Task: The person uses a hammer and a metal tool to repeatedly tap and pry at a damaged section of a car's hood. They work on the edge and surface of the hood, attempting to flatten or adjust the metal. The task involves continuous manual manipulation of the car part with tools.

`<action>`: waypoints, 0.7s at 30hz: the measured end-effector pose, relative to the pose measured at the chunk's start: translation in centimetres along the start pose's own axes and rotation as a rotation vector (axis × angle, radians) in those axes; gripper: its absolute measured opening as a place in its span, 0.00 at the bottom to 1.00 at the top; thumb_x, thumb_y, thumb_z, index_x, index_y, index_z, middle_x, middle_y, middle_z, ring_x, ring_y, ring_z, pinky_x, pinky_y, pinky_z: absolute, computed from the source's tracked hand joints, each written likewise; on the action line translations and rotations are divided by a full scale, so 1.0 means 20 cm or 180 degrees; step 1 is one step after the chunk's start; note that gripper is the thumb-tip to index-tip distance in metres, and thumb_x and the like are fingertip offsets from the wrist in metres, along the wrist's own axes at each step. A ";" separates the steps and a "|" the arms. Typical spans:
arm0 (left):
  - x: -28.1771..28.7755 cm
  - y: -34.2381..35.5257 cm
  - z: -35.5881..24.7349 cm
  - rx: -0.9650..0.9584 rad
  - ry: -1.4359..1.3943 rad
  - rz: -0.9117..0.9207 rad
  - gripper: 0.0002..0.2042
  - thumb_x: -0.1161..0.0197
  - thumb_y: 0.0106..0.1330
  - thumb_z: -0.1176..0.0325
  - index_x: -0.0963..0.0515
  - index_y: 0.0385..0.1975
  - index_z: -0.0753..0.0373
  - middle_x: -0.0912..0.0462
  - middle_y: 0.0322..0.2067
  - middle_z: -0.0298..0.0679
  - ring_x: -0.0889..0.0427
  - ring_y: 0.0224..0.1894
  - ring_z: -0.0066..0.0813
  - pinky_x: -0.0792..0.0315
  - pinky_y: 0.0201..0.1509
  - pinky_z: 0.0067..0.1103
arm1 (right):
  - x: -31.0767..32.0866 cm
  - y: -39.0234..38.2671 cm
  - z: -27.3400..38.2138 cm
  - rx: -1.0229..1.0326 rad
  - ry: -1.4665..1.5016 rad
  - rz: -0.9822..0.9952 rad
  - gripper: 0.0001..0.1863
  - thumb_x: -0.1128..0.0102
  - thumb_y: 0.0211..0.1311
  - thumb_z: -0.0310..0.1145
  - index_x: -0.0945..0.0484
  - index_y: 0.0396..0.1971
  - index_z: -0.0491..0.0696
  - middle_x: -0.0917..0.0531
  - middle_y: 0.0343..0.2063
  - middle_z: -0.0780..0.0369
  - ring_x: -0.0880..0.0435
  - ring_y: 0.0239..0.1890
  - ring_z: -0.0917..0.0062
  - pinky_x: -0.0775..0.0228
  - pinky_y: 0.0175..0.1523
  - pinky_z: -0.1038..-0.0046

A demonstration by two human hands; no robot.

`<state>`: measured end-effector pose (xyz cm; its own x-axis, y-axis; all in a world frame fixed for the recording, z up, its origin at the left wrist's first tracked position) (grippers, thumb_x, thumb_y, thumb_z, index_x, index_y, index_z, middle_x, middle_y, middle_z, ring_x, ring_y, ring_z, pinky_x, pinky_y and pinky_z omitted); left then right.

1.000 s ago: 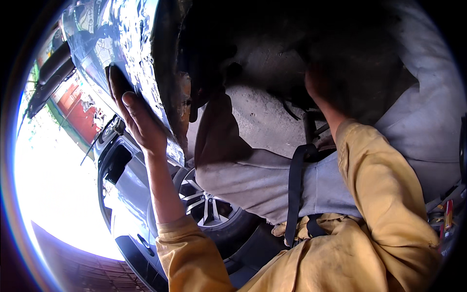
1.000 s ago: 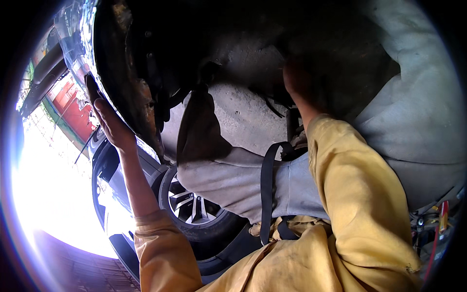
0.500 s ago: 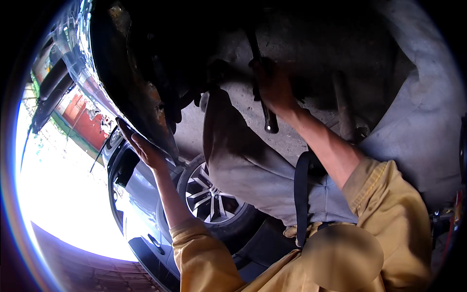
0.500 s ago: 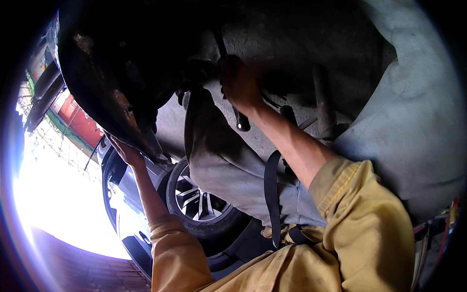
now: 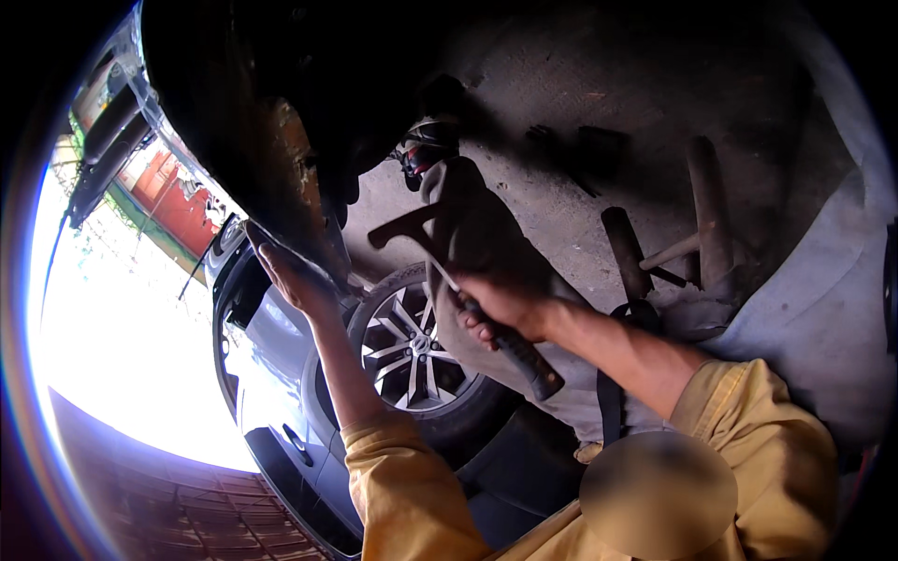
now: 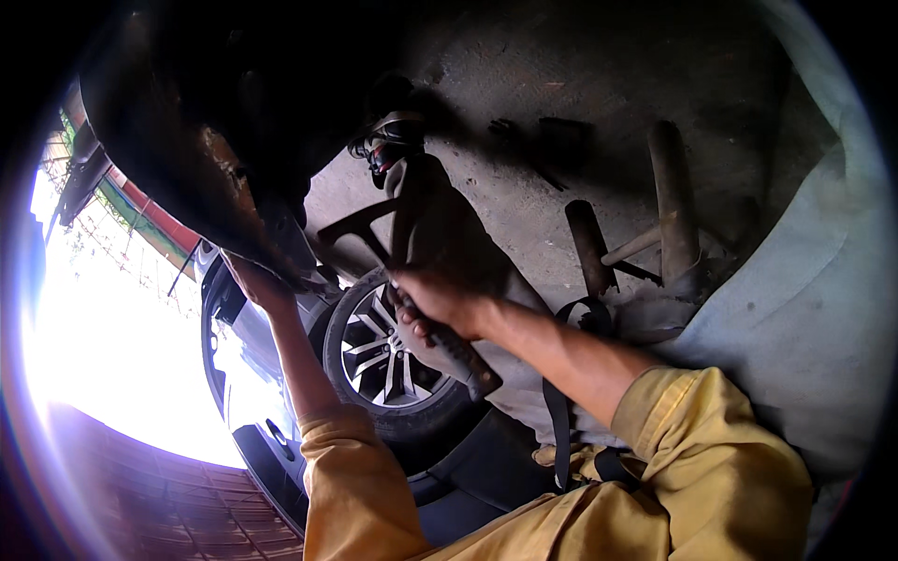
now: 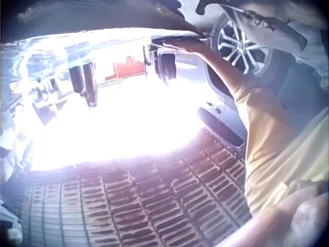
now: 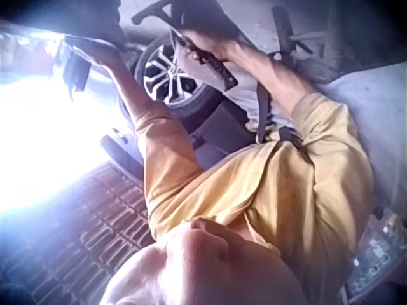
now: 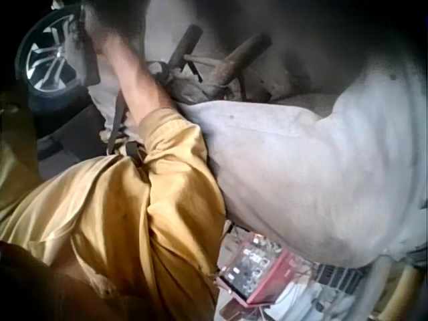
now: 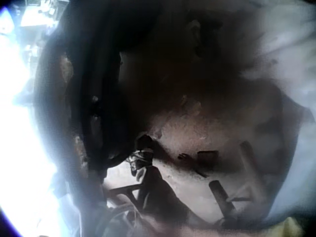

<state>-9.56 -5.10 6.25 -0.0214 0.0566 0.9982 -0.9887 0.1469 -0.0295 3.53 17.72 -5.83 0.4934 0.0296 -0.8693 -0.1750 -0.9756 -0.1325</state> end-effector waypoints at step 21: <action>0.04 -0.03 0.01 -0.0798 0.0934 -0.0229 0.23 0.43 0.63 0.71 0.37 0.57 0.71 0.32 0.57 0.54 0.31 0.58 0.51 0.36 0.61 0.33 | -0.07 0.00 0.05 -0.0013 -0.0600 0.0197 0.24 0.58 0.66 0.56 0.37 0.24 0.50 0.37 0.11 0.70 0.39 0.07 0.87 0.40 0.13 0.78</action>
<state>-8.99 -5.41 7.15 0.1260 0.3121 0.9417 -0.9184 0.3955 -0.0082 1.99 17.87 -5.13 0.3136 0.0094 -0.9495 -0.1964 -0.9777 -0.0745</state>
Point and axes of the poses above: each hand's wrist, its own y-axis towards the middle knuckle, its own x-axis out of the back of the hand, z = x × y, the point moved 1 cm from there along y, towards the middle knuckle
